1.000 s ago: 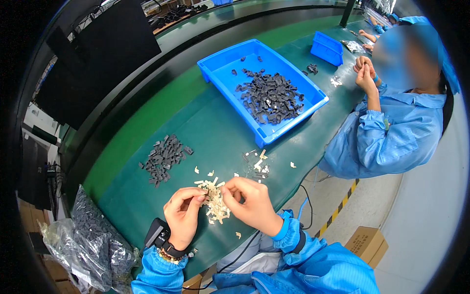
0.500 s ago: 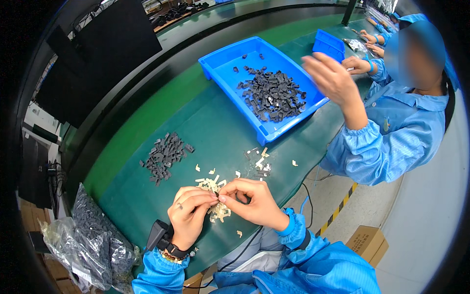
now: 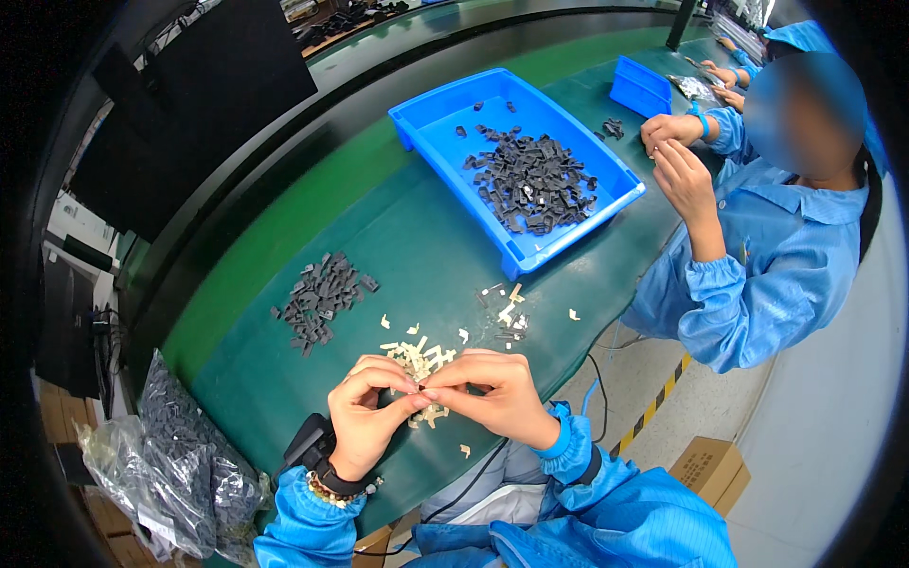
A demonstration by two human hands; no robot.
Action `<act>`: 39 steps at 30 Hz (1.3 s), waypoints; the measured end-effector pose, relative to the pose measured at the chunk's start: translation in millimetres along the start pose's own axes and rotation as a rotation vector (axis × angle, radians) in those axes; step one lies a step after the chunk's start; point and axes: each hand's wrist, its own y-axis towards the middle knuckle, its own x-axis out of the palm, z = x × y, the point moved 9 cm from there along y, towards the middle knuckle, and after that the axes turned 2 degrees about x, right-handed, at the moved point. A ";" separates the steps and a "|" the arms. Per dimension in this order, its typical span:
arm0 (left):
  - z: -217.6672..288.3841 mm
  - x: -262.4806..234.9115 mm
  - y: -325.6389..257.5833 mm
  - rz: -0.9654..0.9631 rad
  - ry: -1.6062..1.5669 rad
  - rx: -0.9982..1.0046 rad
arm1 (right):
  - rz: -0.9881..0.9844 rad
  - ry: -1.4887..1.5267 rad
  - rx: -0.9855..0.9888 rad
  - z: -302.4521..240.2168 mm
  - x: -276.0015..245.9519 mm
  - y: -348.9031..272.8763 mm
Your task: Assembling small plastic and rubber components by hand at a factory workbench.
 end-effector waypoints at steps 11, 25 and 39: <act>2.8 -0.7 1.0 -0.015 -0.079 0.030 | 0.025 -0.061 -0.226 -22.2 -1.2 -4.4; 46.2 -3.0 -6.9 0.059 0.329 0.284 | 0.073 -0.183 -0.374 -38.4 -0.2 -10.6; 43.0 -1.5 -6.2 0.028 0.283 0.304 | 0.071 -0.179 -0.408 -38.6 0.2 -14.1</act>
